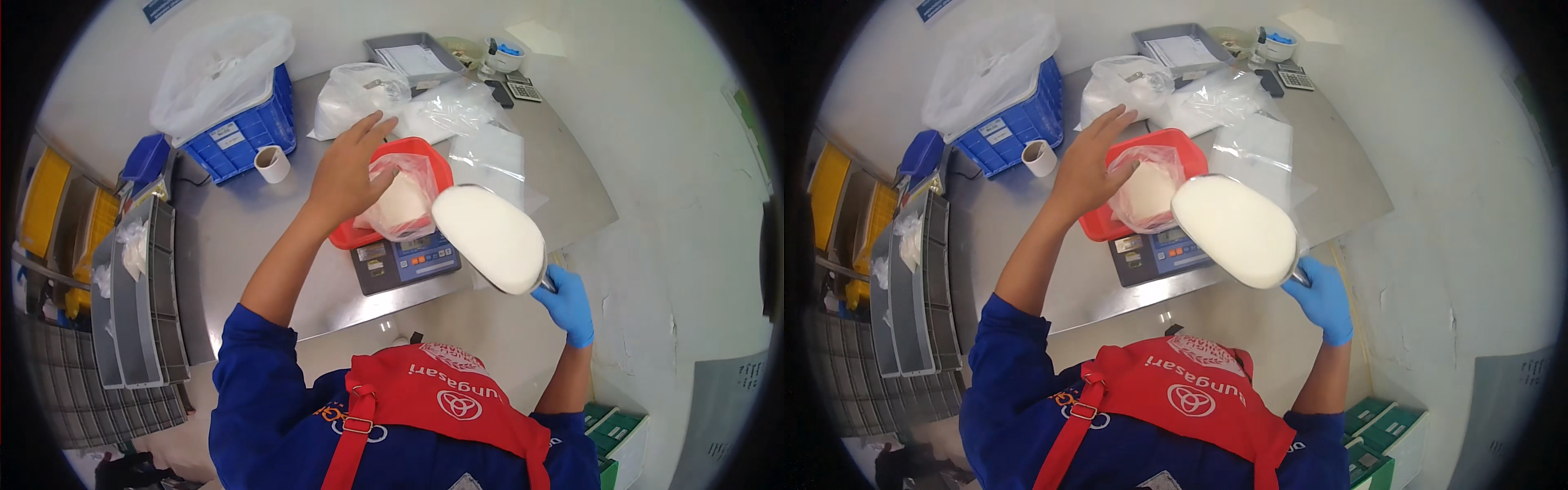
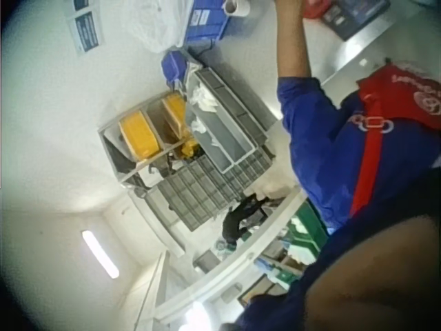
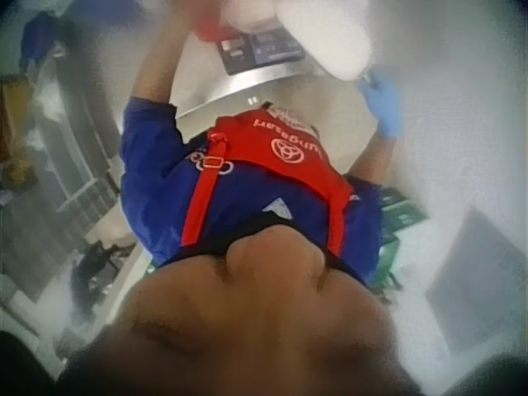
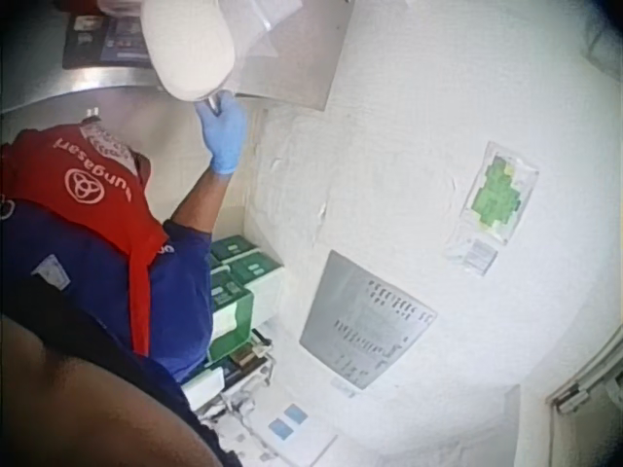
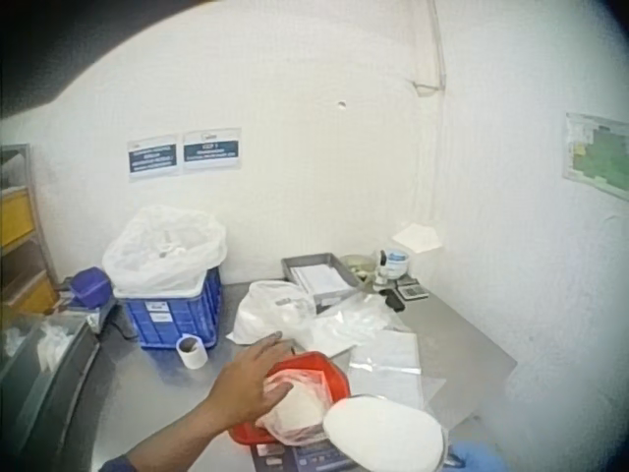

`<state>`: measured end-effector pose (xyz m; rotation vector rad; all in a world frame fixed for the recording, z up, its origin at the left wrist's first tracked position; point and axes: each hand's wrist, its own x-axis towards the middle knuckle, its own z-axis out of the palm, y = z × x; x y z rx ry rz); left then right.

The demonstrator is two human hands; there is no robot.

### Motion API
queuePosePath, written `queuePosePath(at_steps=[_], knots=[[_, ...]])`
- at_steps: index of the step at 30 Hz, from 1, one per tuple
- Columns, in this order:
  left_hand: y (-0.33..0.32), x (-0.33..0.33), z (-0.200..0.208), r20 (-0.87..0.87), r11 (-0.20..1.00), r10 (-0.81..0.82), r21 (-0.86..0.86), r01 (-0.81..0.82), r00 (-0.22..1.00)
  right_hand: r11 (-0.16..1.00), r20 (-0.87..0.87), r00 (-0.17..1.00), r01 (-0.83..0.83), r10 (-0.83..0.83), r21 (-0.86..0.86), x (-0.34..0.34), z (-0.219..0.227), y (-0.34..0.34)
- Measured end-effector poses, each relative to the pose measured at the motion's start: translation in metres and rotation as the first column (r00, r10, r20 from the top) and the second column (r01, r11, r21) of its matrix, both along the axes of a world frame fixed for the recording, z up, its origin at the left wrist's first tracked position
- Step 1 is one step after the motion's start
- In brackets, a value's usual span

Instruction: The person weighs a white powder using a digital scale and a scoop, then transfers it into plastic bags. They label the bags with a marker and organize them into bins. The person also moves yellow packaged items between containers.

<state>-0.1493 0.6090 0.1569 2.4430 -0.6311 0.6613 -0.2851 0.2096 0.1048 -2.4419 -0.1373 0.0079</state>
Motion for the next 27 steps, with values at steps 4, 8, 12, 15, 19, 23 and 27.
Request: queuePosePath(at_steps=[4,8,12,15,19,23,27], knots=[[-0.017,0.034,0.005,-0.069,0.980,-0.084,0.177,0.095,0.994,0.994,-0.055,0.993,0.103,-0.100,0.049,-0.015,-0.009,-0.027],[-0.059,0.093,0.001,-0.341,0.851,-0.005,0.493,0.183,0.940,0.982,-0.089,0.979,0.186,-0.184,0.016,-0.021,-0.023,-0.076],[-0.116,0.175,-0.018,-0.439,0.634,0.072,0.714,0.298,0.896,0.965,-0.048,0.965,0.257,-0.259,-0.042,-0.014,-0.039,-0.125],[-0.160,0.256,-0.065,-0.440,0.404,0.213,0.853,0.331,0.872,0.953,-0.075,0.951,0.296,-0.300,-0.056,0.004,-0.046,-0.160],[-0.204,0.323,-0.138,-0.284,0.310,0.274,0.931,0.195,0.919,0.933,-0.061,0.935,0.342,-0.350,-0.107,0.028,-0.050,-0.205],[-0.224,0.358,-0.194,-0.301,0.251,0.389,0.944,0.214,0.871,0.921,-0.030,0.927,0.367,-0.374,-0.134,0.053,-0.055,-0.253],[-0.239,0.377,-0.196,-0.284,0.222,0.284,0.949,0.226,0.916,0.915,-0.035,0.928,0.360,-0.372,-0.180,0.077,-0.061,-0.296]])
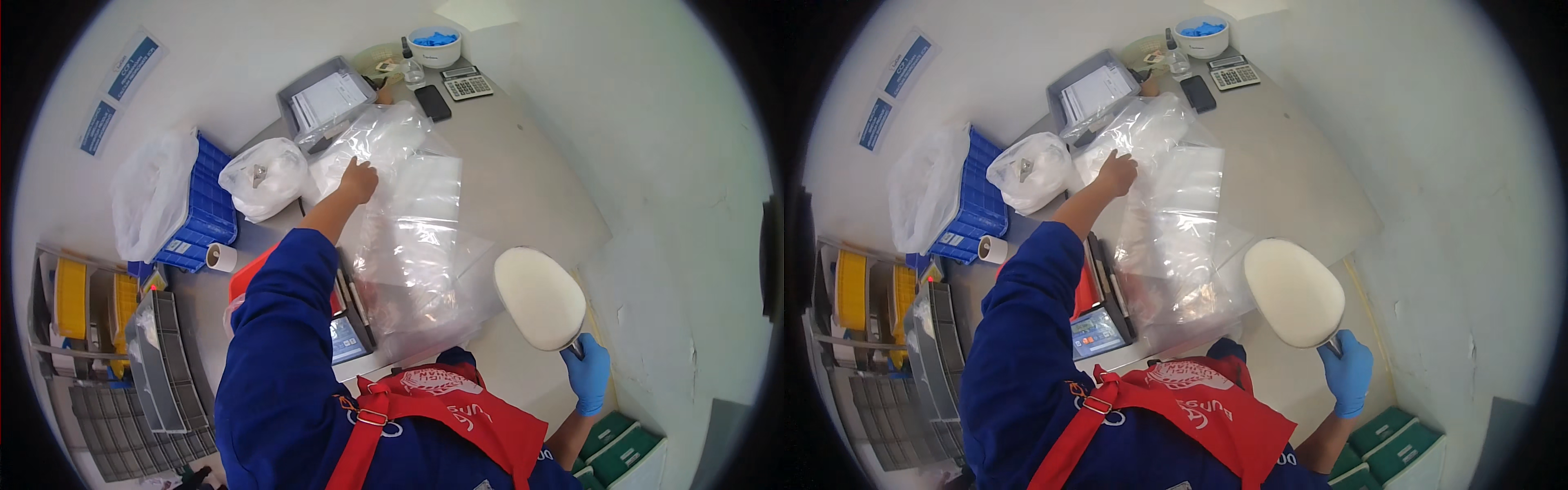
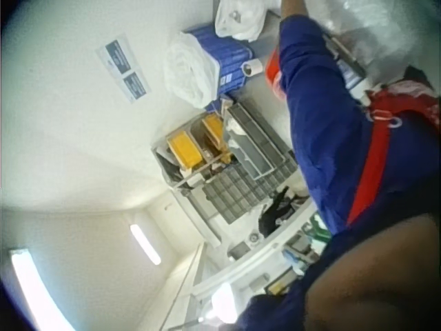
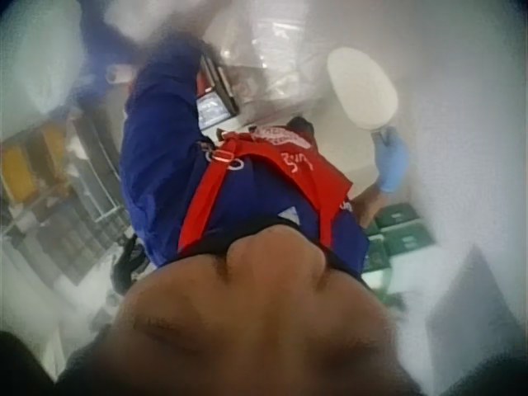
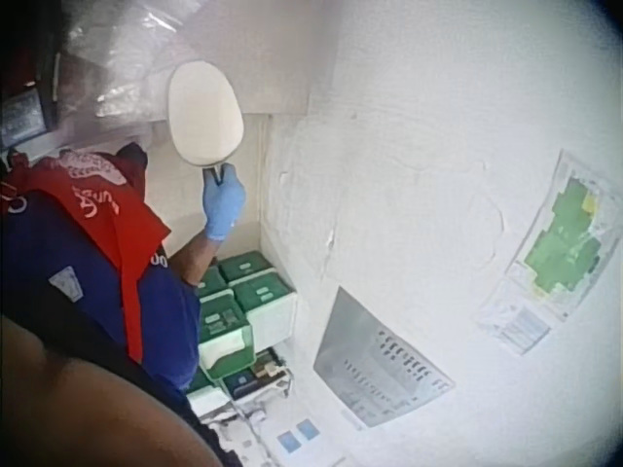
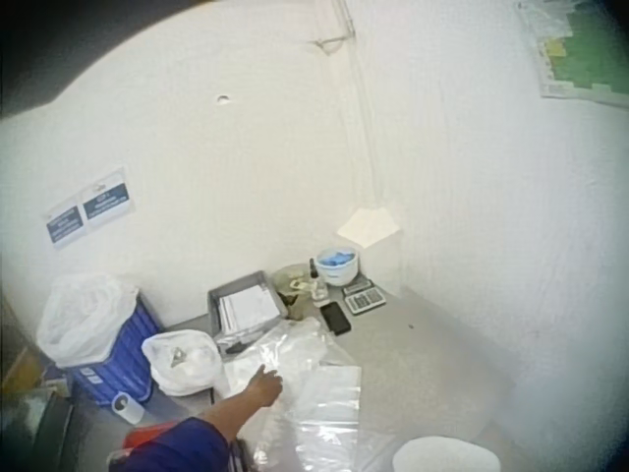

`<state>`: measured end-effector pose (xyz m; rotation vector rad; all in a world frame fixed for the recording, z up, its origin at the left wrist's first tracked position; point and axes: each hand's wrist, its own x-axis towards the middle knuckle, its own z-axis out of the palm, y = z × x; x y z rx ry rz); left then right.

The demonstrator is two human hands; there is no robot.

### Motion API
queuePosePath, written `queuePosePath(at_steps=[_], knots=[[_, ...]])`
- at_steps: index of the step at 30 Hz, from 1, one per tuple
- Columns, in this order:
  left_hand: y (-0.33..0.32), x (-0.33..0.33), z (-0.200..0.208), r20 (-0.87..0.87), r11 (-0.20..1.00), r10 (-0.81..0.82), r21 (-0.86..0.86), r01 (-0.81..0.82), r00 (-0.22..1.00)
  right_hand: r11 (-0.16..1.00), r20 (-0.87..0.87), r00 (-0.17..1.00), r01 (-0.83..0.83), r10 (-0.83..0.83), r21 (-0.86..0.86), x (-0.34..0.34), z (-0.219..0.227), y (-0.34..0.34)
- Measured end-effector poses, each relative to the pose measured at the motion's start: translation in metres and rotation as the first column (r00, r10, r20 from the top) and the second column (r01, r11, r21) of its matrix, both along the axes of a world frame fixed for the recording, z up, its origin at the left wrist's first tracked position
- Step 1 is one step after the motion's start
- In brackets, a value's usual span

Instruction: The person weighs a white powder using a digital scale and a scoop, then transfers it into plastic bags. They label the bags with a marker and organize them into bins. The person also moves yellow packaged items between containers.

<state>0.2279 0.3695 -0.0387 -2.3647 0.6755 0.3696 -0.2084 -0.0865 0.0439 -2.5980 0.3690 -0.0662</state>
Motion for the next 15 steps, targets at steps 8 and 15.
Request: queuePosePath(at_steps=[8,15], knots=[[0.026,0.000,0.013,0.102,0.996,-0.055,-0.064,0.062,0.993,0.997,0.046,0.999,-0.031,0.028,0.072,0.054,0.004,-0.027],[-0.019,-0.043,0.101,0.396,0.543,-0.090,-0.750,0.379,0.914,0.989,-0.005,0.995,-0.094,0.095,0.111,0.086,0.005,-0.032]])
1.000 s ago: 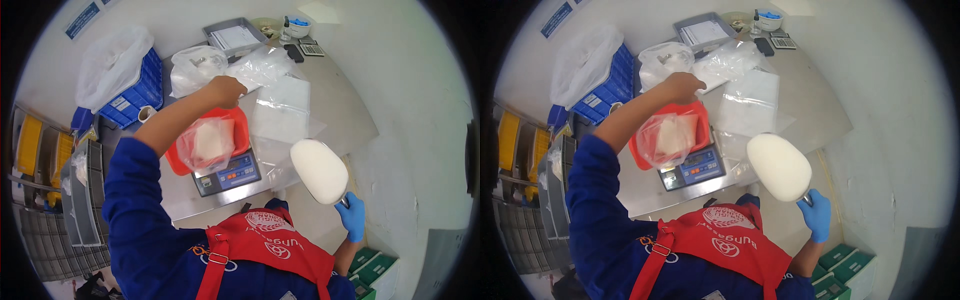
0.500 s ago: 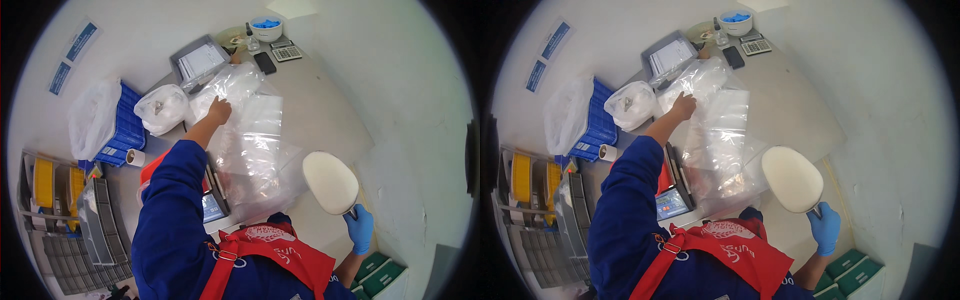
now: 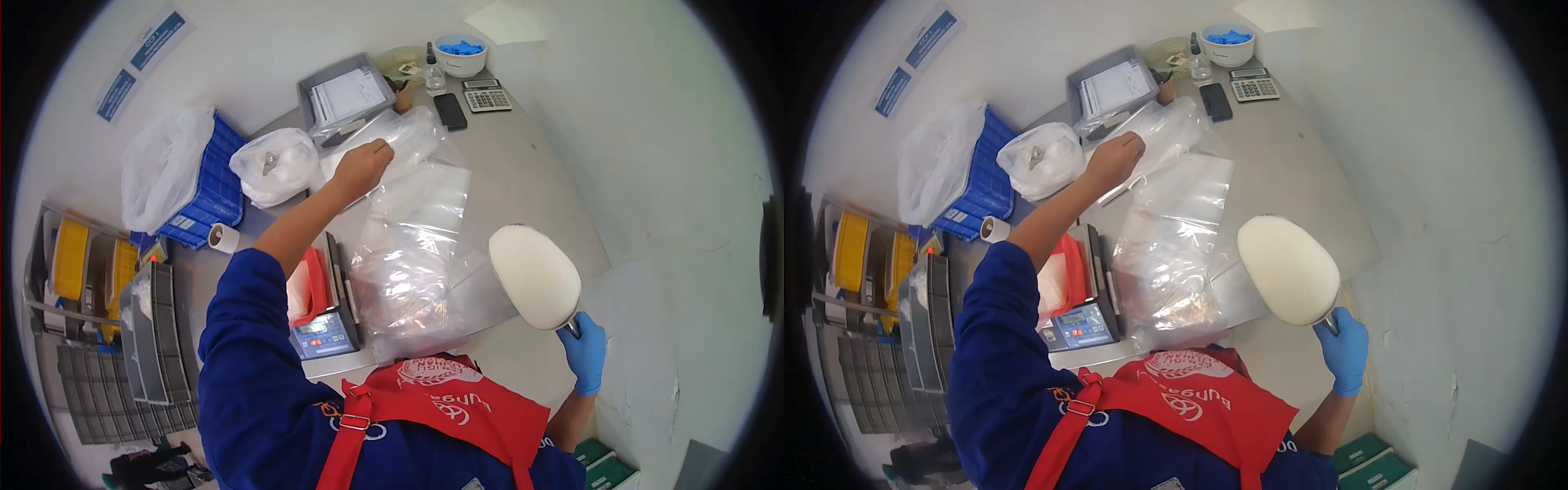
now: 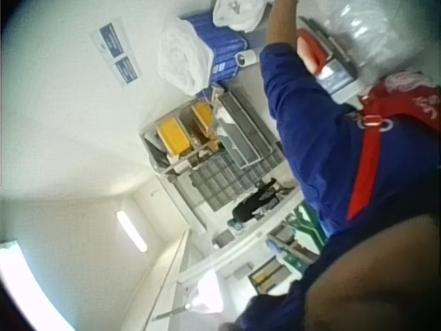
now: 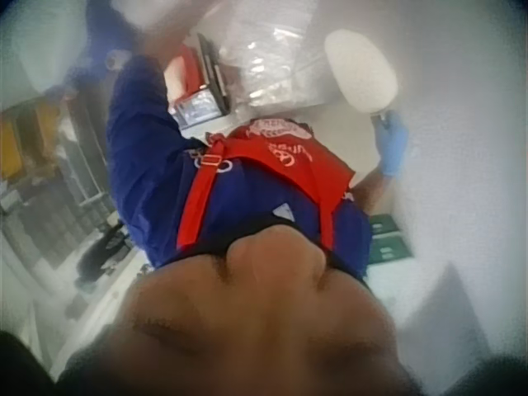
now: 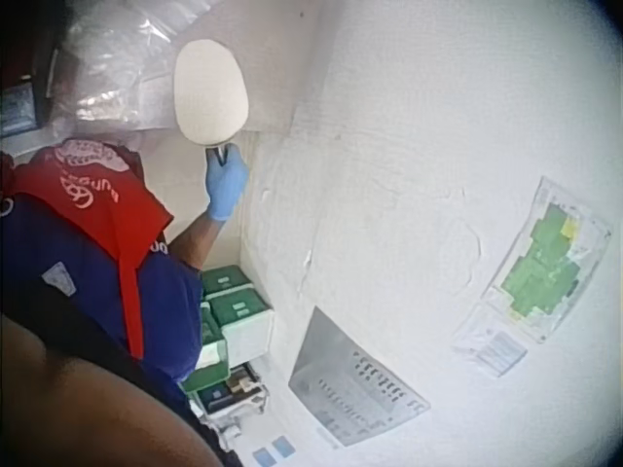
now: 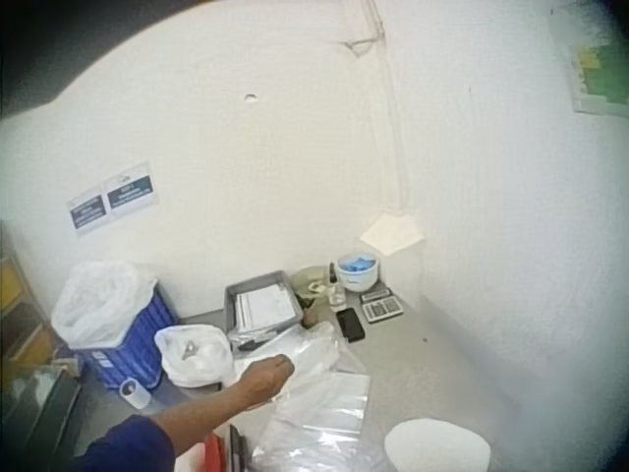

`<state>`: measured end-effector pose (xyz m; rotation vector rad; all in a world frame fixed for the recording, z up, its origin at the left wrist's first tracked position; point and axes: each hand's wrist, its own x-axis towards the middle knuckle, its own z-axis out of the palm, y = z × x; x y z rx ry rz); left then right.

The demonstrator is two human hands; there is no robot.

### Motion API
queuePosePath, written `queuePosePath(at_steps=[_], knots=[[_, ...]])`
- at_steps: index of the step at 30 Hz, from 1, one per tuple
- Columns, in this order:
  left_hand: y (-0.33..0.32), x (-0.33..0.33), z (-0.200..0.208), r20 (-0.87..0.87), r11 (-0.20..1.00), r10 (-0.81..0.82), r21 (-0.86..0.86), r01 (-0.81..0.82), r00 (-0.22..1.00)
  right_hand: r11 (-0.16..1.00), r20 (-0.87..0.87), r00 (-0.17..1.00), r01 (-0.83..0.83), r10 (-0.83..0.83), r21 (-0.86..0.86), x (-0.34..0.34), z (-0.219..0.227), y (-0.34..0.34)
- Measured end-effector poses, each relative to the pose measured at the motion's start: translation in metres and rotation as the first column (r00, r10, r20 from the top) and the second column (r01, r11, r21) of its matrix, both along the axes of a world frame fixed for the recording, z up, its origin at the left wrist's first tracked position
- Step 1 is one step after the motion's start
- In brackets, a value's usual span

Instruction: The person weighs a white powder using a digital scale and a scoop, then transfers it into plastic bags. They label the bags with a marker and organize them into bins. The person also moves yellow packaged items between containers.

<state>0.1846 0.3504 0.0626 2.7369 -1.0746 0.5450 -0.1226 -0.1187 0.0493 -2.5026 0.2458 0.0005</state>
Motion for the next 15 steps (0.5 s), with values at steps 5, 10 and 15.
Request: queuePosePath(at_steps=[5,10,15], knots=[[-0.030,-0.053,0.047,0.165,0.941,0.240,-0.280,-0.188,0.957,0.993,0.118,0.989,-0.095,0.086,0.070,0.018,-0.009,0.013],[-0.031,-0.060,0.028,0.198,0.892,0.436,-0.225,-0.393,0.878,0.977,0.090,0.978,-0.194,0.186,0.092,0.040,0.004,0.026],[-0.047,-0.084,0.011,-0.181,0.896,0.367,0.334,-0.294,0.913,0.949,0.081,0.947,-0.313,0.311,0.020,0.075,0.031,0.044]])
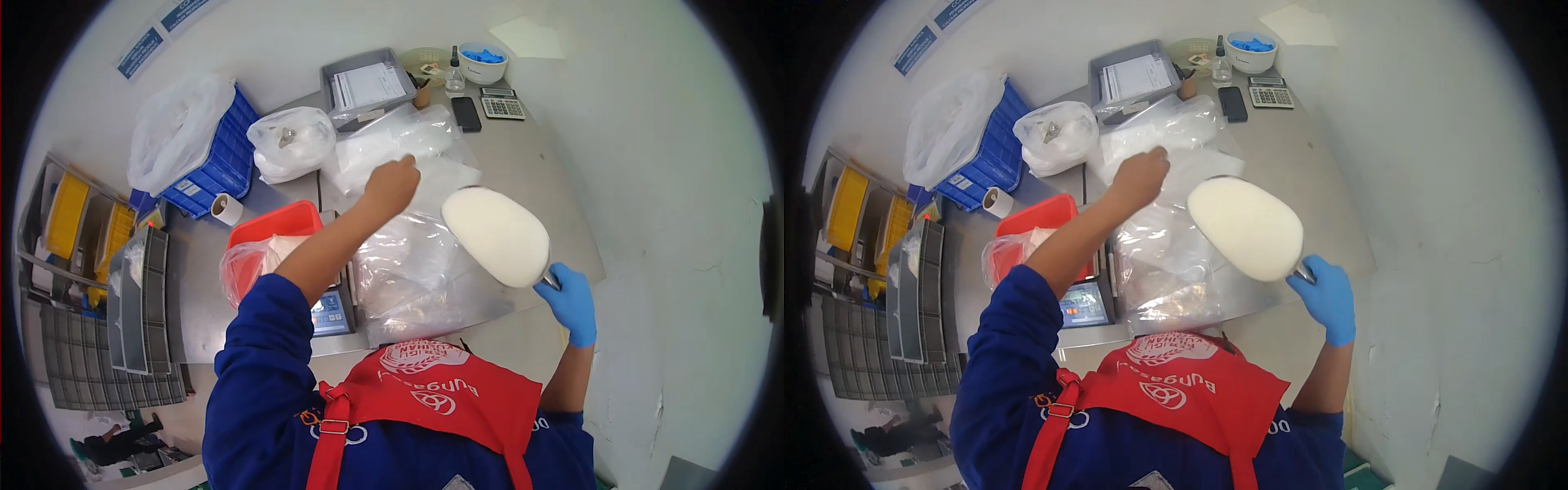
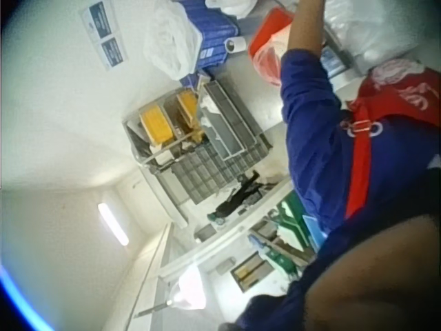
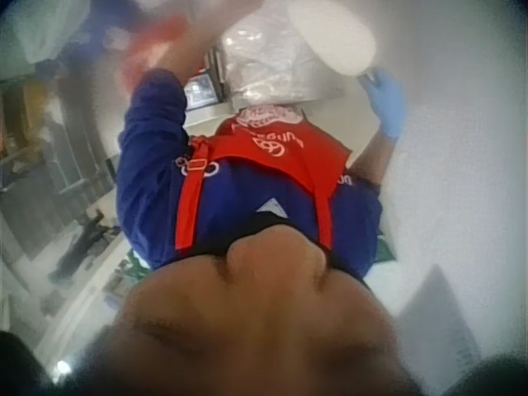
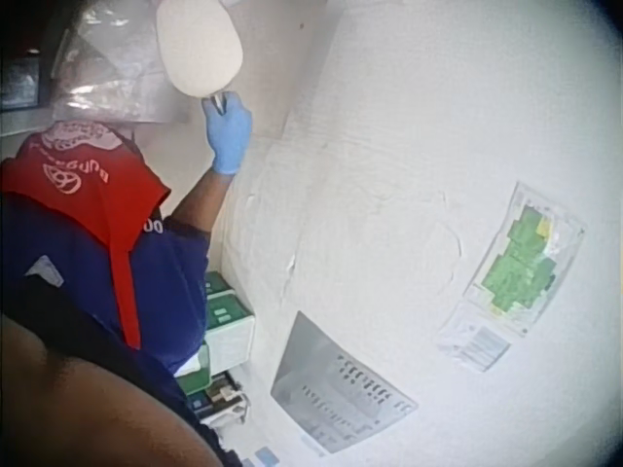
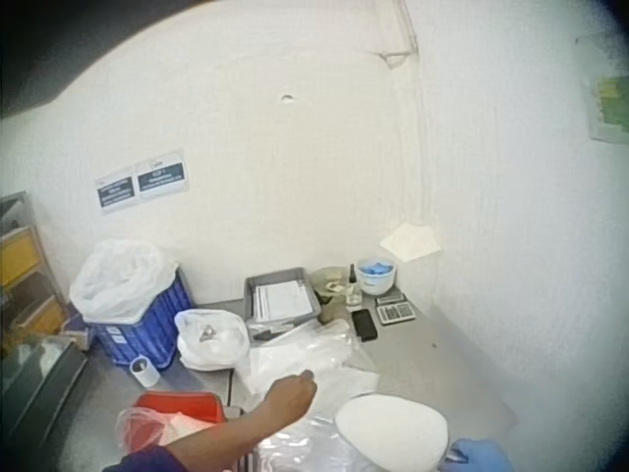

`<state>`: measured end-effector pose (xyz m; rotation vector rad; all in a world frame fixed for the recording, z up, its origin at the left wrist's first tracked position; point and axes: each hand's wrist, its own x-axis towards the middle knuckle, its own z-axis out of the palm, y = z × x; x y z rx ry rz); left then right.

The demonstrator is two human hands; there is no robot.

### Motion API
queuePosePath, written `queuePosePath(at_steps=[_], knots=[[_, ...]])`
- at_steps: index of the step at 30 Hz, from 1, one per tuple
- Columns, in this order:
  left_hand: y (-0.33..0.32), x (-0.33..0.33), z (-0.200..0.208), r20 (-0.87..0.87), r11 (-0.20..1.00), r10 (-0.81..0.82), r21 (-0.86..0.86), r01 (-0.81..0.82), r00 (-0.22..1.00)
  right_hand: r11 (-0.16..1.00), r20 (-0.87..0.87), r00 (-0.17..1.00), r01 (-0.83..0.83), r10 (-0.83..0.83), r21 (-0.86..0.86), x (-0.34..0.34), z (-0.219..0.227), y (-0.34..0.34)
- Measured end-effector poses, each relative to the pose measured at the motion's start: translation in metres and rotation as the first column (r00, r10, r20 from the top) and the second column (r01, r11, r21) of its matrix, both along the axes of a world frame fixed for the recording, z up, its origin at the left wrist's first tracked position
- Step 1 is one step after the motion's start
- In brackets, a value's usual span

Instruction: The person weighs a white powder using a digital scale and a scoop, then transfers it into plastic bags. They label the bags with a marker and organize them into bins. The person also moves yellow packaged items between containers.

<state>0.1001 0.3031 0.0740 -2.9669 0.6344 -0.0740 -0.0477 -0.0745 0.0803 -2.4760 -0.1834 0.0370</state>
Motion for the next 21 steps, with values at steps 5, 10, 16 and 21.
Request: queuePosePath(at_steps=[5,10,16,21], knots=[[-0.037,-0.059,0.005,-0.106,0.894,-0.006,-0.446,-0.042,0.994,0.934,0.073,0.981,-0.148,0.180,-0.326,0.045,0.025,0.040],[-0.050,-0.084,-0.020,-0.325,0.558,-0.048,-0.793,-0.244,0.945,0.632,0.124,0.817,-0.329,0.563,-0.702,0.086,0.040,0.118],[-0.015,-0.125,0.019,-0.314,0.417,0.065,-0.854,-0.312,0.947,0.283,0.024,0.765,-0.209,0.644,-0.936,0.099,0.104,0.173],[0.020,-0.167,-0.063,-0.386,0.301,0.262,-0.838,-0.455,0.885,0.271,0.032,0.677,-0.251,0.736,-0.929,0.098,0.106,0.203]])
